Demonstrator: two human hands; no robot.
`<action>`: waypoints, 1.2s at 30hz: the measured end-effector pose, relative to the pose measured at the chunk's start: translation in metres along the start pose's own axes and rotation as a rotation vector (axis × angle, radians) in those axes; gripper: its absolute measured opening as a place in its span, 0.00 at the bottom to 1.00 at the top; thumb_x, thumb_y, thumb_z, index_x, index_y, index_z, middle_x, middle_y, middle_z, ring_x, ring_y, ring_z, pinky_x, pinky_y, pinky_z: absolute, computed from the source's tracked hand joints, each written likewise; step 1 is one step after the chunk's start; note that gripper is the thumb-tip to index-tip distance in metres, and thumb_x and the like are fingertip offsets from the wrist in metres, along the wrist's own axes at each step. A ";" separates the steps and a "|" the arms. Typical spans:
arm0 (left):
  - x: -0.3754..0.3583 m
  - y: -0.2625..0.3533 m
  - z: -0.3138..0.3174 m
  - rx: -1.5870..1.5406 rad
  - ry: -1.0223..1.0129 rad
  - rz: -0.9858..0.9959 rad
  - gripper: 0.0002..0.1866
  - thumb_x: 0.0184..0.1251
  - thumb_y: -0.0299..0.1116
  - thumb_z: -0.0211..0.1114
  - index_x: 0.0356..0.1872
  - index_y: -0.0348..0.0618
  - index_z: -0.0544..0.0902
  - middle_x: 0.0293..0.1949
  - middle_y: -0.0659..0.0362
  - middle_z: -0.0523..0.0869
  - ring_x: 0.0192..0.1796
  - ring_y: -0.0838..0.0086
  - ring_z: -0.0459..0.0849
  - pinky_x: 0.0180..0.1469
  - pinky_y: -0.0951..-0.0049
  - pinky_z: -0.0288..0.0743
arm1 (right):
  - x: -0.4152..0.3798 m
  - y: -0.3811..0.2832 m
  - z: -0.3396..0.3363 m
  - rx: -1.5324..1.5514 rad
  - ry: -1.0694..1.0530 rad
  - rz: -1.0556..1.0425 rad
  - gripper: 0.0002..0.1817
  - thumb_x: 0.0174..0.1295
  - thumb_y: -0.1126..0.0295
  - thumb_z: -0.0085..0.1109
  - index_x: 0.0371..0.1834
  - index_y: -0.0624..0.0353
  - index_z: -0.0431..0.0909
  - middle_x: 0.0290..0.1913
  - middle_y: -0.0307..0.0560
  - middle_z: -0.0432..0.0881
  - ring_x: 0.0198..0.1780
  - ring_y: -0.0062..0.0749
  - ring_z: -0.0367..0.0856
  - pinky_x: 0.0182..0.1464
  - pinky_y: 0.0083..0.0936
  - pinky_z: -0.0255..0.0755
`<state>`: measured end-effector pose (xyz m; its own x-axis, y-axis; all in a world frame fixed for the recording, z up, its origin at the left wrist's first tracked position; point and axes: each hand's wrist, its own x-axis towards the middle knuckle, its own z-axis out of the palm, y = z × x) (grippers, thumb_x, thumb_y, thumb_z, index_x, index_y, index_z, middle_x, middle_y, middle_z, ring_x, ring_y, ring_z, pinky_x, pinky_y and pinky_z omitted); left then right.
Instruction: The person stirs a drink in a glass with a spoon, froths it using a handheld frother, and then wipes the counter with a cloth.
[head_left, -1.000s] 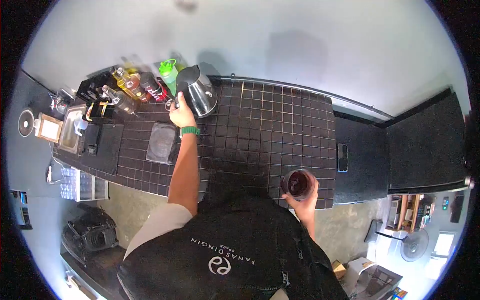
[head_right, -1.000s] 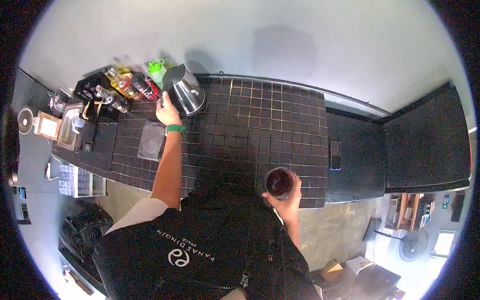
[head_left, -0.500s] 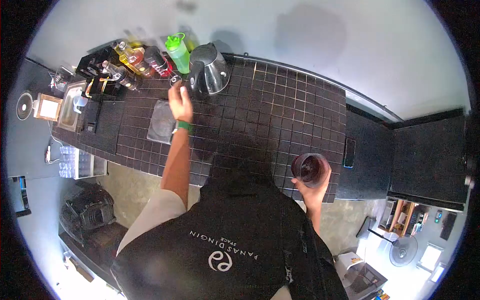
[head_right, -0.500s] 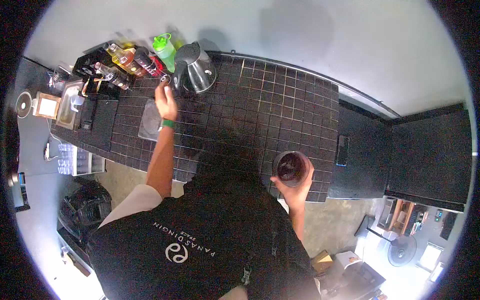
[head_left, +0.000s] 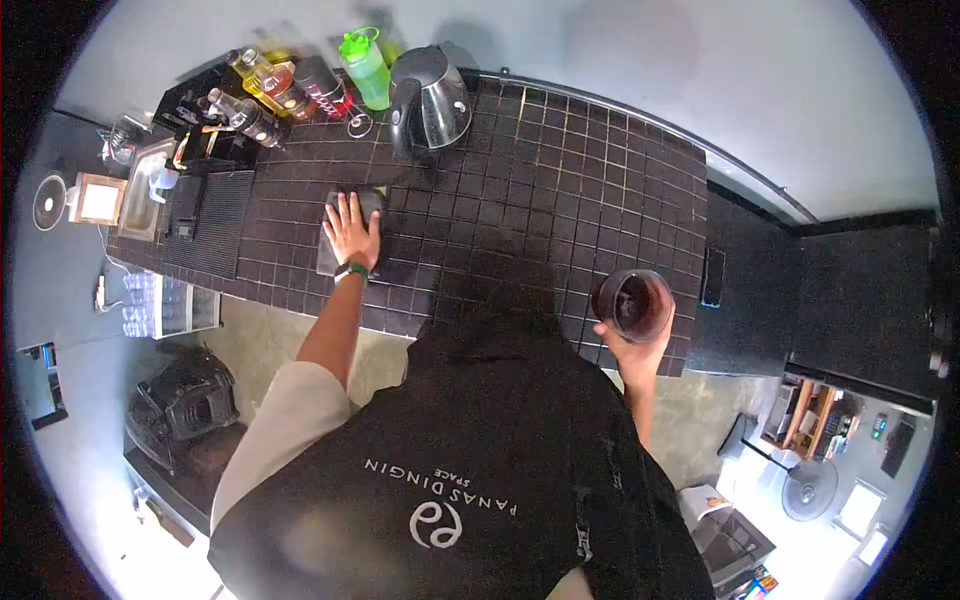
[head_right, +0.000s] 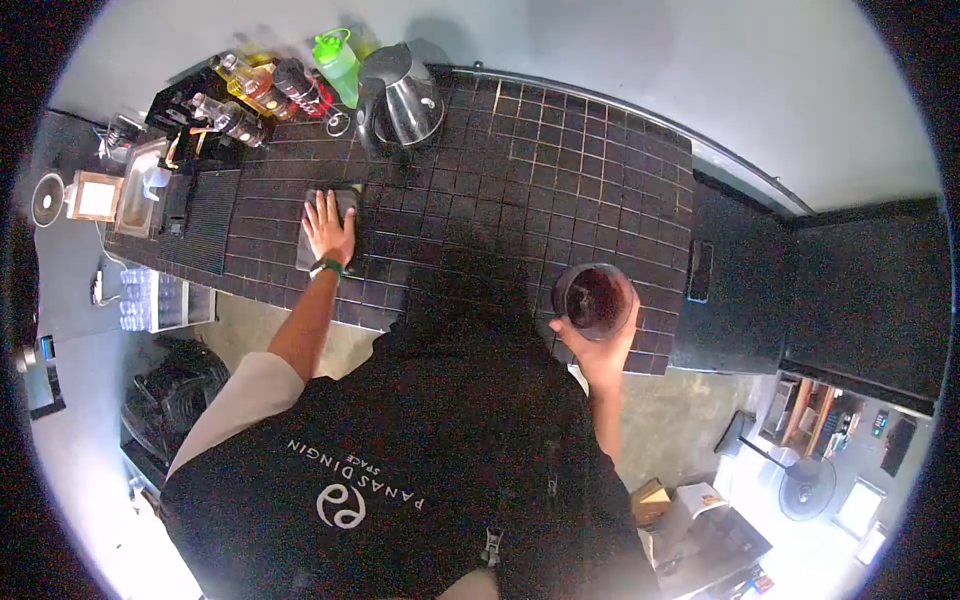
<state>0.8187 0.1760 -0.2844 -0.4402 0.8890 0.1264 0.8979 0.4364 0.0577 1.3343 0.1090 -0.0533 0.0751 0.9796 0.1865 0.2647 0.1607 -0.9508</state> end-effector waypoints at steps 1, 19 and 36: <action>-0.011 0.008 -0.002 -0.013 0.005 0.019 0.41 0.81 0.62 0.47 0.86 0.54 0.56 0.88 0.55 0.51 0.88 0.47 0.43 0.85 0.40 0.38 | -0.003 -0.002 0.000 0.002 0.012 0.002 0.58 0.38 0.70 0.92 0.75 0.65 0.65 0.68 0.53 0.76 0.69 0.43 0.78 0.73 0.41 0.72; -0.102 0.163 -0.022 -0.133 0.025 0.195 0.40 0.81 0.60 0.50 0.84 0.47 0.61 0.86 0.48 0.55 0.86 0.41 0.46 0.83 0.35 0.39 | -0.091 -0.011 -0.079 0.061 0.055 0.035 0.58 0.38 0.72 0.91 0.75 0.65 0.63 0.70 0.54 0.73 0.73 0.43 0.73 0.77 0.43 0.64; -0.241 0.442 -0.024 -0.189 0.111 0.255 0.45 0.76 0.68 0.53 0.83 0.45 0.63 0.84 0.47 0.58 0.85 0.38 0.50 0.82 0.33 0.43 | -0.097 0.045 -0.361 -0.132 -0.003 -0.031 0.60 0.38 0.63 0.93 0.75 0.65 0.63 0.69 0.57 0.77 0.69 0.46 0.79 0.73 0.43 0.74</action>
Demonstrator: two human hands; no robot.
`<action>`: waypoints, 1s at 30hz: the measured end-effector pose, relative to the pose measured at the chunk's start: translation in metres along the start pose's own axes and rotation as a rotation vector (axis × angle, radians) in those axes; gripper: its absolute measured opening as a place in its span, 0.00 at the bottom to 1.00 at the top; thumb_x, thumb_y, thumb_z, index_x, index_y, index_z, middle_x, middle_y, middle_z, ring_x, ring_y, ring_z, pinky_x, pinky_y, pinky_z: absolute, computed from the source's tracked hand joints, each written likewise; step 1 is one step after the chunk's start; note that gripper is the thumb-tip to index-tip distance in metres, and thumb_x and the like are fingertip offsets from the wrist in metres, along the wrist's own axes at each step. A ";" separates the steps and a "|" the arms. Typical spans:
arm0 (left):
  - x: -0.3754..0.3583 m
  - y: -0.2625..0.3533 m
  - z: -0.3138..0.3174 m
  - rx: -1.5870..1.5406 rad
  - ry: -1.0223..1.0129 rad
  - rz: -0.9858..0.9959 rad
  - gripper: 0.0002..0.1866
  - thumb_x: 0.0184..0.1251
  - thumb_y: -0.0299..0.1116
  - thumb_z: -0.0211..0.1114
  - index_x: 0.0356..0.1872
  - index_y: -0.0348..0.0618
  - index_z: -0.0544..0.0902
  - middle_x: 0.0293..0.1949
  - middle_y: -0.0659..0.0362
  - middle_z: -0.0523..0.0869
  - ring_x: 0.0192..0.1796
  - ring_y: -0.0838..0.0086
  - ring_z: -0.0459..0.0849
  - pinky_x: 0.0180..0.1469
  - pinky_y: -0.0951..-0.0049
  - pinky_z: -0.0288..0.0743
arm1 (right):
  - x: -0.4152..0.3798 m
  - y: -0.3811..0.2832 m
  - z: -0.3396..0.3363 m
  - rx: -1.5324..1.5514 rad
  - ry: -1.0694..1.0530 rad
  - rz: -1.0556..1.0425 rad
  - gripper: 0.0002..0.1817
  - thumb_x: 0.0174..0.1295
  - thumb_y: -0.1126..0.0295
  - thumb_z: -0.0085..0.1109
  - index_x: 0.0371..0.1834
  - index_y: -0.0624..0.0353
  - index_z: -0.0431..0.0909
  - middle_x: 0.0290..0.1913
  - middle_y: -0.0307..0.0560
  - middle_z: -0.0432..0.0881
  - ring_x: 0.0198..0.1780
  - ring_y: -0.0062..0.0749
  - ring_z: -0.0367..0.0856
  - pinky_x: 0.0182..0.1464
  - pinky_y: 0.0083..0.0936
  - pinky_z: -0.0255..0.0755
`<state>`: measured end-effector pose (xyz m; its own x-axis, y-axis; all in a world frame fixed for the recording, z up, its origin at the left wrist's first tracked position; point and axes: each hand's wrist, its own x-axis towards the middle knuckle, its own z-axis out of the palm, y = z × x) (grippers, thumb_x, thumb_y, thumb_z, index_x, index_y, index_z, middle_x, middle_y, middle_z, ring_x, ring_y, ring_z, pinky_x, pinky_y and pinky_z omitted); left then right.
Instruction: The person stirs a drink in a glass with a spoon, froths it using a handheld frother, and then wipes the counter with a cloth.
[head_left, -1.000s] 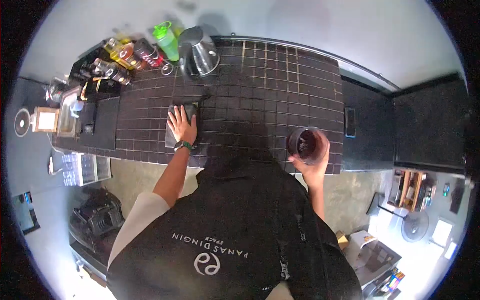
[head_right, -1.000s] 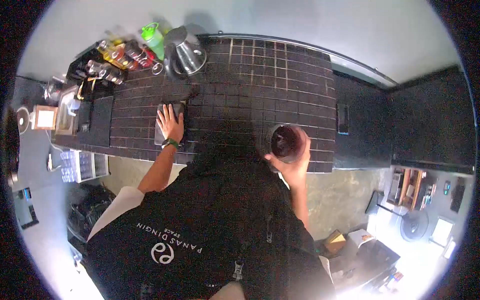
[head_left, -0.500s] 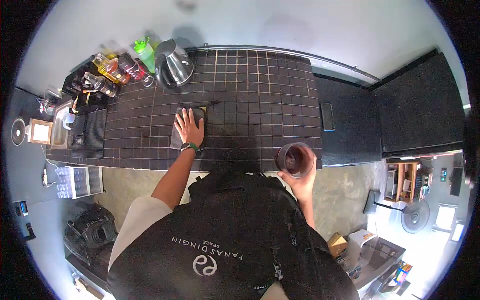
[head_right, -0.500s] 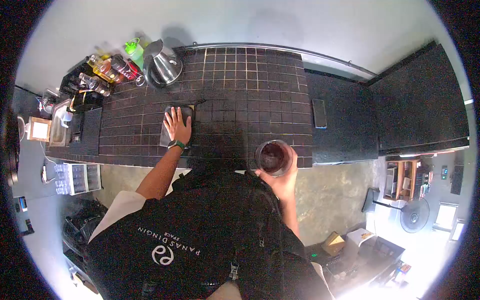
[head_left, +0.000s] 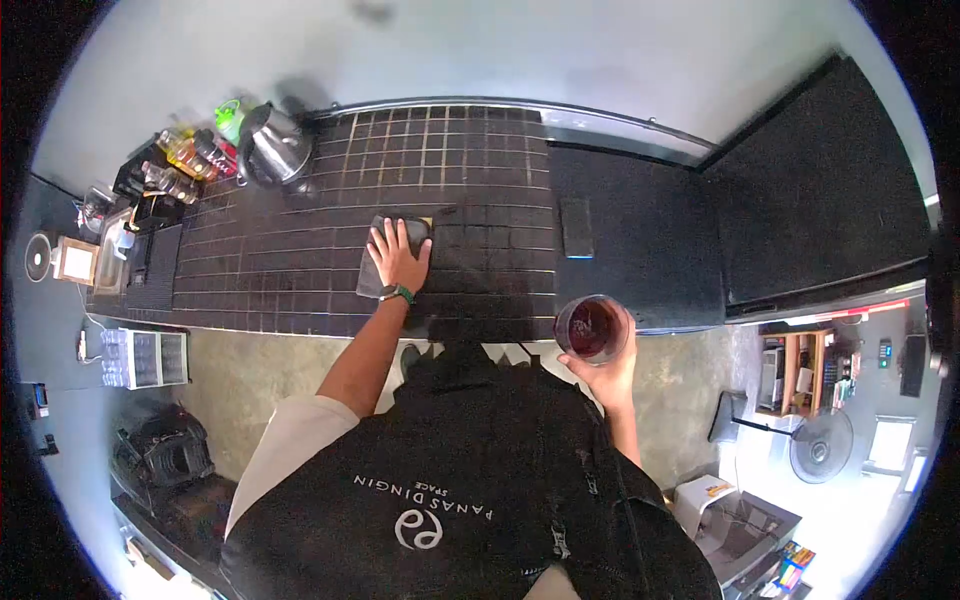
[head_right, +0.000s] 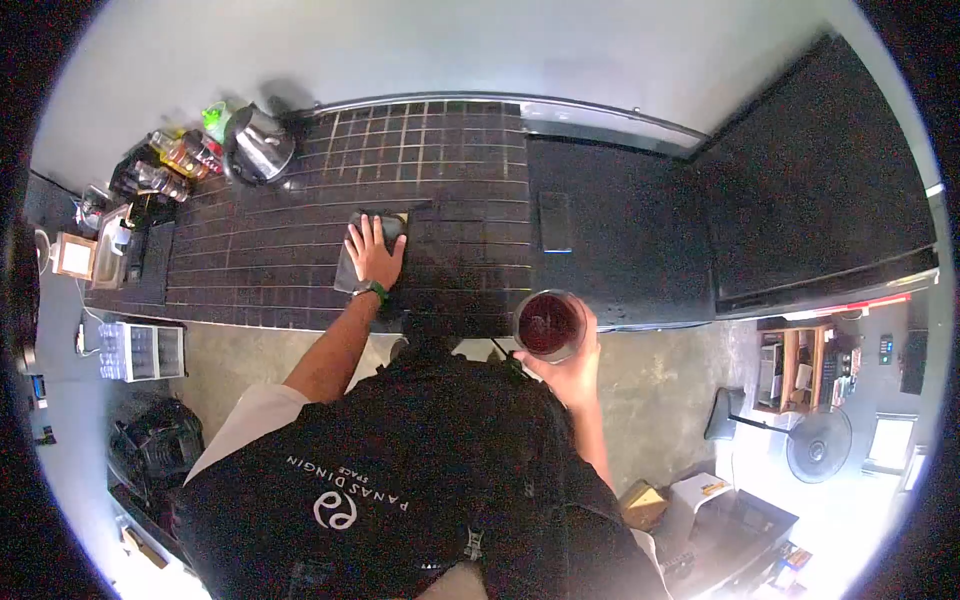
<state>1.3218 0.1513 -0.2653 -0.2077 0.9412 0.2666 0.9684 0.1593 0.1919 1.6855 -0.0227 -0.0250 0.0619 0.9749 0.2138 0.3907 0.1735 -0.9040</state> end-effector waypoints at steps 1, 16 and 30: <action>-0.004 0.022 0.004 0.001 -0.001 0.012 0.47 0.74 0.69 0.54 0.83 0.46 0.63 0.84 0.46 0.58 0.85 0.38 0.50 0.82 0.33 0.44 | 0.000 0.007 -0.020 -0.028 -0.008 0.009 0.60 0.38 0.63 0.93 0.76 0.64 0.63 0.69 0.57 0.78 0.69 0.46 0.80 0.72 0.43 0.75; -0.074 0.189 0.023 -0.263 -0.145 0.257 0.29 0.77 0.33 0.60 0.75 0.32 0.69 0.82 0.44 0.62 0.83 0.39 0.54 0.82 0.35 0.48 | -0.016 0.083 -0.176 0.004 -0.010 0.024 0.58 0.39 0.68 0.92 0.75 0.64 0.63 0.69 0.56 0.77 0.70 0.46 0.78 0.73 0.42 0.73; -0.080 0.300 -0.003 -1.554 -0.621 -0.293 0.24 0.84 0.46 0.56 0.63 0.33 0.80 0.56 0.51 0.89 0.53 0.57 0.89 0.56 0.59 0.79 | -0.006 0.082 -0.219 0.054 0.183 0.088 0.57 0.39 0.68 0.92 0.74 0.65 0.65 0.68 0.56 0.76 0.68 0.44 0.79 0.72 0.42 0.74</action>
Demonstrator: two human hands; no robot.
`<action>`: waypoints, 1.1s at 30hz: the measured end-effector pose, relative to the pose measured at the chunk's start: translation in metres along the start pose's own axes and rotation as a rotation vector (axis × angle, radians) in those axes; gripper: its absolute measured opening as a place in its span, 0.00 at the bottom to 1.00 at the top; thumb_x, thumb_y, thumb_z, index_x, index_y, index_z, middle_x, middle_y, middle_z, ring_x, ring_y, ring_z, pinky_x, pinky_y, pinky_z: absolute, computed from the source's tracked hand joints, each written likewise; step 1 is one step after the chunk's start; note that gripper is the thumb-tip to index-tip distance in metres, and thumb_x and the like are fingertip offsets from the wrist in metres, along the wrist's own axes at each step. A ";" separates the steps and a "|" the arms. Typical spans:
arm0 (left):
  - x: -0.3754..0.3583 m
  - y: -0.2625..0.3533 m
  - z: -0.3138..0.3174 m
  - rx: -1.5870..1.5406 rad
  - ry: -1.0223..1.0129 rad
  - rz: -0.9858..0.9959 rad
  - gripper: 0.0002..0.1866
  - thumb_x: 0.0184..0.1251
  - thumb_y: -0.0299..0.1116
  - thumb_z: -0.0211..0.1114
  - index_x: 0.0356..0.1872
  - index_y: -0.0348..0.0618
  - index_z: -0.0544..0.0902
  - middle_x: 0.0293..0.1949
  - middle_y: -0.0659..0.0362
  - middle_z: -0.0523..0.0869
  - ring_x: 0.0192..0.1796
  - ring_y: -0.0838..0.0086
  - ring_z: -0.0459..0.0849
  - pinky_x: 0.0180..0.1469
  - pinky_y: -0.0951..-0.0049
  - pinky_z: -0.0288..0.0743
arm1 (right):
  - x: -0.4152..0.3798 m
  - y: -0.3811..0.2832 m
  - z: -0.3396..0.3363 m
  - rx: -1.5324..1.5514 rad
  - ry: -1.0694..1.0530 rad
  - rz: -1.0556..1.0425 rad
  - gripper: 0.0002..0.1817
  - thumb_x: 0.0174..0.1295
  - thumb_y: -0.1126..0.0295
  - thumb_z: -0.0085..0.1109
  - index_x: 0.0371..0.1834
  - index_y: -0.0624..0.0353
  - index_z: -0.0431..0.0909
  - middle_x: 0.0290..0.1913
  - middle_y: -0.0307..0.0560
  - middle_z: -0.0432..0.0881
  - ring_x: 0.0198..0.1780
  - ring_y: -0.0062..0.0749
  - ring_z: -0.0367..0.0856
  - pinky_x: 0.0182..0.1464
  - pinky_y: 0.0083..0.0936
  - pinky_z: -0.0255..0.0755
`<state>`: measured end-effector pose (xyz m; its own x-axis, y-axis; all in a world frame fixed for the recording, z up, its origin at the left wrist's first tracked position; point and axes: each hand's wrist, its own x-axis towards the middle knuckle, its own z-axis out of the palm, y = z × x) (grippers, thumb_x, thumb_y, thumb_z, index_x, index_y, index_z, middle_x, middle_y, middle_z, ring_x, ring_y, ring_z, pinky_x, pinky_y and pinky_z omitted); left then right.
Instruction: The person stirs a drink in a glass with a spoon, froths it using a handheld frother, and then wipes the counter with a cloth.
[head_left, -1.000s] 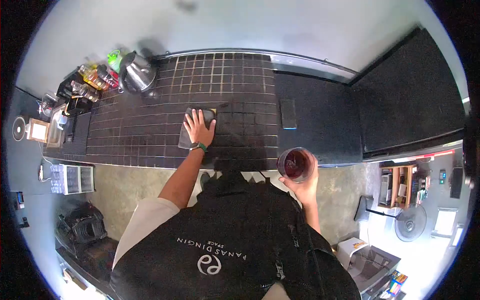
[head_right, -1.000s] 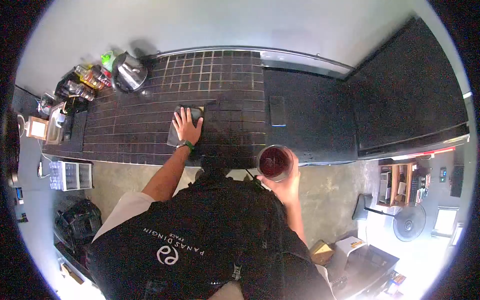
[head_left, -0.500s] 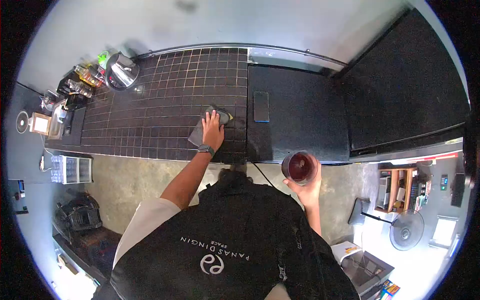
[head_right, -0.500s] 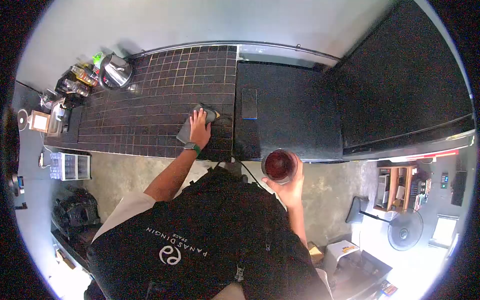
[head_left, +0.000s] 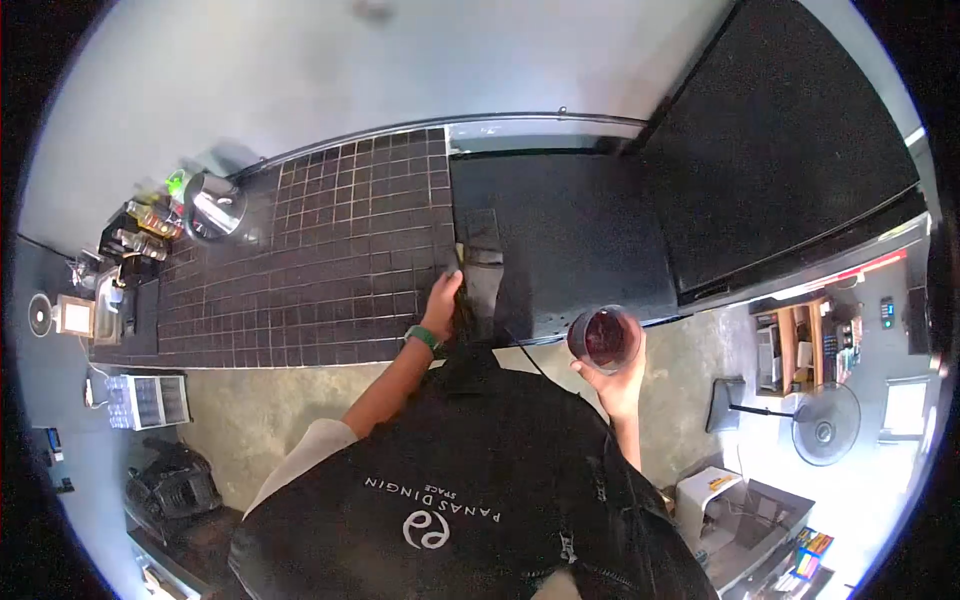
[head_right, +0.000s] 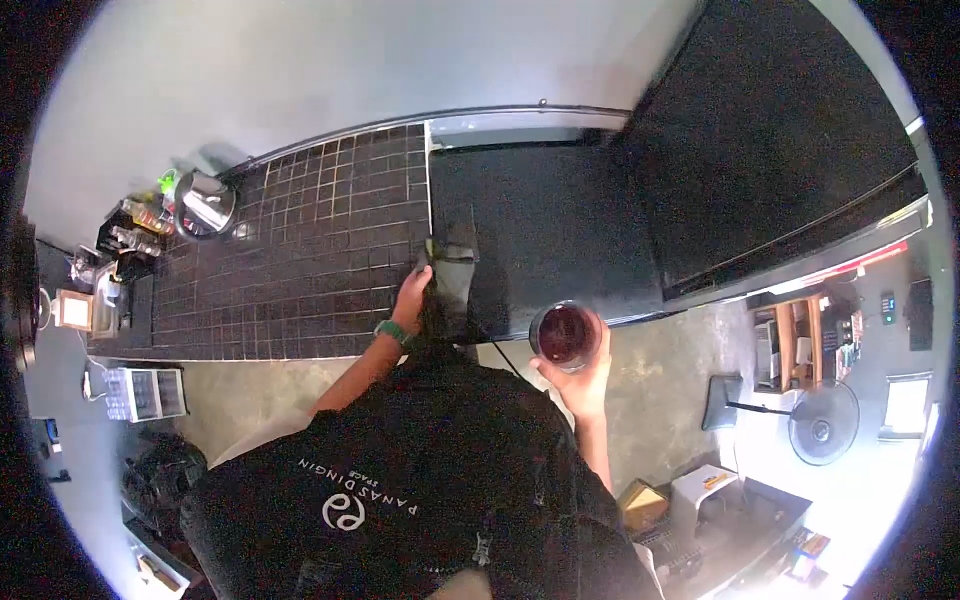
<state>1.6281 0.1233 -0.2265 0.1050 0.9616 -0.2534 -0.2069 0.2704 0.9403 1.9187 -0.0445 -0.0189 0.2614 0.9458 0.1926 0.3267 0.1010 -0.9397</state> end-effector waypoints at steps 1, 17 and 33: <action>-0.011 0.044 0.011 -0.263 -0.031 -0.121 0.24 0.84 0.47 0.56 0.64 0.35 0.80 0.56 0.51 0.89 0.54 0.57 0.89 0.58 0.57 0.80 | 0.003 -0.001 -0.002 0.015 0.011 -0.016 0.57 0.39 0.68 0.92 0.74 0.65 0.65 0.68 0.56 0.76 0.68 0.44 0.79 0.71 0.42 0.74; -0.032 0.107 0.154 -1.023 -0.441 -0.307 0.38 0.83 0.63 0.43 0.73 0.39 0.75 0.71 0.43 0.79 0.69 0.45 0.81 0.74 0.42 0.71 | 0.060 0.046 -0.095 -0.009 0.061 -0.123 0.58 0.39 0.67 0.92 0.75 0.65 0.64 0.69 0.57 0.77 0.69 0.44 0.79 0.72 0.42 0.74; -0.074 -0.059 0.374 -0.145 -0.175 0.210 0.19 0.77 0.30 0.63 0.64 0.33 0.81 0.58 0.48 0.88 0.56 0.63 0.90 0.62 0.60 0.86 | 0.060 0.104 -0.343 -0.117 -0.134 -0.072 0.60 0.34 0.60 0.94 0.73 0.66 0.67 0.67 0.57 0.77 0.69 0.46 0.78 0.72 0.42 0.72</action>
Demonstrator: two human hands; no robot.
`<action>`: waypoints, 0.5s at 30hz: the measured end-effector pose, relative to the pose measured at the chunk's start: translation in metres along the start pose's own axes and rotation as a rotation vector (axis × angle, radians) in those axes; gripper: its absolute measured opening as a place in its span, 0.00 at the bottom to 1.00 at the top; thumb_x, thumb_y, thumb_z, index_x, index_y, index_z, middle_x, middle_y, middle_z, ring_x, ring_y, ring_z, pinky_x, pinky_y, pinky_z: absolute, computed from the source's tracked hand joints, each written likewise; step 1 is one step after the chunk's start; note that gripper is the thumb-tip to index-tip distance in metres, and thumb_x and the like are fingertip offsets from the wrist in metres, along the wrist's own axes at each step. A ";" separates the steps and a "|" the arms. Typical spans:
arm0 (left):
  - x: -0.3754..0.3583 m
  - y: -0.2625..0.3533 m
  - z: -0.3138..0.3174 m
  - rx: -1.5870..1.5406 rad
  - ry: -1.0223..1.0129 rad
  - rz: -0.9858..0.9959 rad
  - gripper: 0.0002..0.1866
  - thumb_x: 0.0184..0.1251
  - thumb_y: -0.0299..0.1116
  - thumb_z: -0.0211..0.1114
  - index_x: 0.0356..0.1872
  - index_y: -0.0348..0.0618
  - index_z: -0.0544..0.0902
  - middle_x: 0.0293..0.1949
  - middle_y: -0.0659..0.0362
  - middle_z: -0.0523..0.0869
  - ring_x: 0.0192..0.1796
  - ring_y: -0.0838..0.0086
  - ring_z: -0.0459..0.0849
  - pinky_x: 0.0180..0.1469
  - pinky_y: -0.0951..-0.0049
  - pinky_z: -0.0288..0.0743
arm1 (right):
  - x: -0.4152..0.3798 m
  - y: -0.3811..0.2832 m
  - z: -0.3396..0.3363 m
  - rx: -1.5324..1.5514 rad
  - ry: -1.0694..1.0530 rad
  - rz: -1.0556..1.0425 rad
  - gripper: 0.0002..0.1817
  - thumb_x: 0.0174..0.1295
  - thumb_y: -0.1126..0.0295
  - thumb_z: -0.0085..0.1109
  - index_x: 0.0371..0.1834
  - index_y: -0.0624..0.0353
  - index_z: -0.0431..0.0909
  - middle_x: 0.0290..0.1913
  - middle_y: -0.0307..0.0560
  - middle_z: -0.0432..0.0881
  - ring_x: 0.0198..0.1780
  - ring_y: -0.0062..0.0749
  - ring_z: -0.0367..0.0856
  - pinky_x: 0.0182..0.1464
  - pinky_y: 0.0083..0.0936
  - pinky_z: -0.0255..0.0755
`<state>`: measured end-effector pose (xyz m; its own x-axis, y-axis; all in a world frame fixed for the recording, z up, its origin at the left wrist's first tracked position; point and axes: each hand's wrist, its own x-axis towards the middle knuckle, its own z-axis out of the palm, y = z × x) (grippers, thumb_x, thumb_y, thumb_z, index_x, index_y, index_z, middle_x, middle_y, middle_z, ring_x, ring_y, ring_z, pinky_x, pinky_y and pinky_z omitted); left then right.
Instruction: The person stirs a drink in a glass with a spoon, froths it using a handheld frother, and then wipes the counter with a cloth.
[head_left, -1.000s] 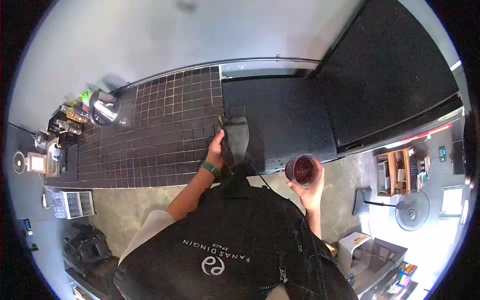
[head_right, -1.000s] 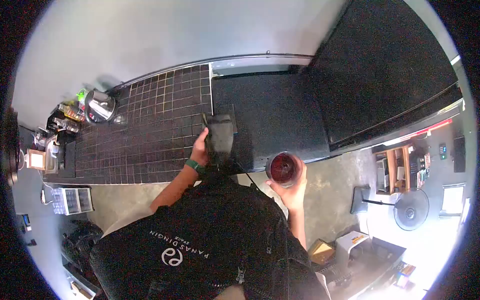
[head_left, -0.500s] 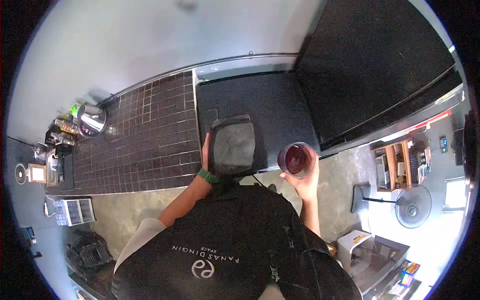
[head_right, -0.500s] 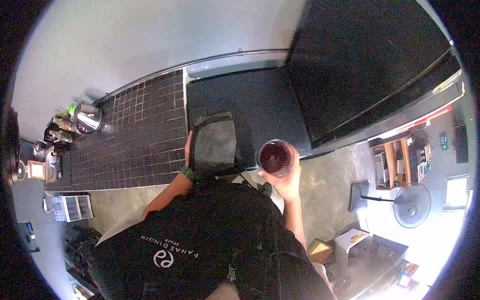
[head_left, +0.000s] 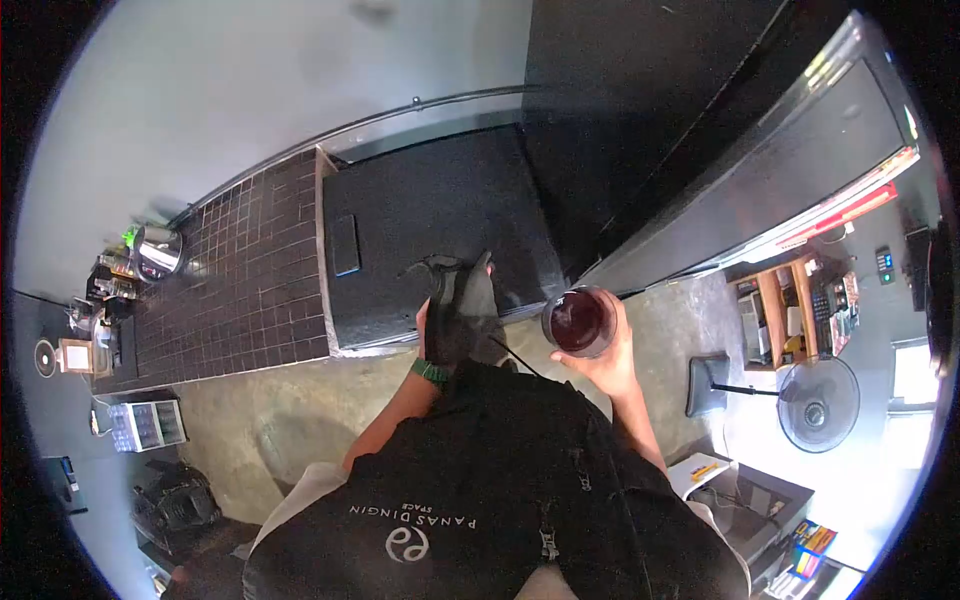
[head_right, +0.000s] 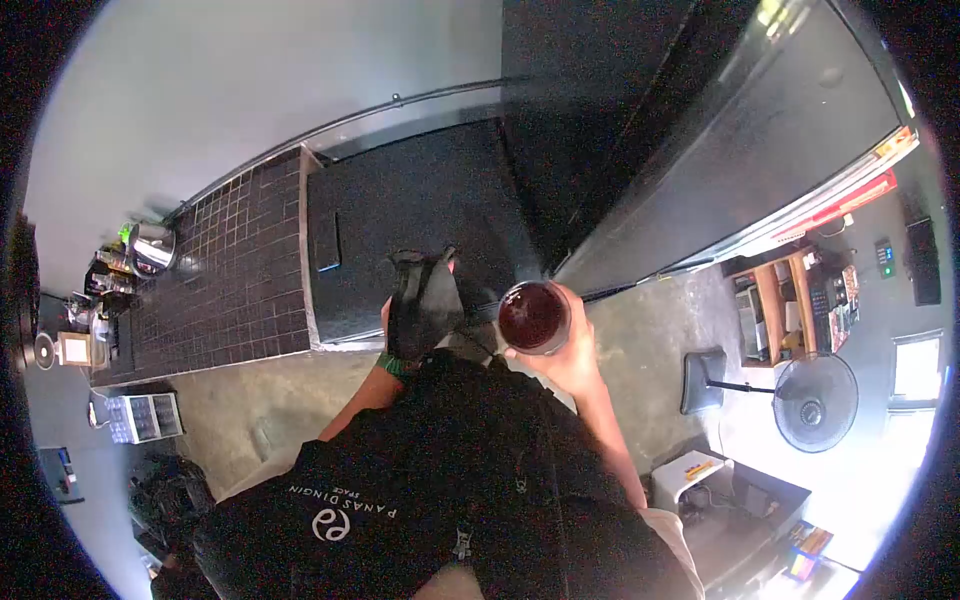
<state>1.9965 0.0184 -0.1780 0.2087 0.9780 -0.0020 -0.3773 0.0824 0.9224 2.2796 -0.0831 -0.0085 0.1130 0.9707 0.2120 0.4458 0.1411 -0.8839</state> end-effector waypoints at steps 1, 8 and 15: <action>0.001 0.013 0.018 0.000 0.002 0.009 0.19 0.77 0.30 0.63 0.64 0.33 0.81 0.58 0.48 0.88 0.56 0.63 0.90 0.62 0.60 0.86 | 0.002 0.004 -0.008 -0.009 0.012 0.004 0.61 0.34 0.60 0.94 0.73 0.67 0.67 0.67 0.56 0.77 0.69 0.46 0.78 0.72 0.42 0.72; -0.004 0.030 0.037 -0.393 -0.023 -0.350 0.19 0.79 0.35 0.62 0.62 0.34 0.83 0.57 0.49 0.89 0.56 0.60 0.89 0.62 0.57 0.85 | -0.015 0.024 -0.030 0.049 0.092 -0.057 0.58 0.37 0.62 0.92 0.74 0.64 0.66 0.64 0.57 0.82 0.66 0.48 0.84 0.70 0.42 0.77; -0.005 0.015 0.076 0.078 -0.051 -0.213 0.26 0.84 0.45 0.59 0.69 0.34 0.78 0.65 0.50 0.85 0.65 0.55 0.85 0.73 0.54 0.76 | -0.018 0.030 -0.046 0.039 0.082 -0.058 0.59 0.36 0.56 0.93 0.73 0.64 0.67 0.67 0.58 0.80 0.67 0.48 0.83 0.71 0.44 0.76</action>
<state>2.0585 0.0004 -0.1352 0.3219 0.9290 -0.1824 -0.2492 0.2690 0.9303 2.3316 -0.1057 -0.0195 0.1612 0.9416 0.2958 0.4189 0.2061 -0.8843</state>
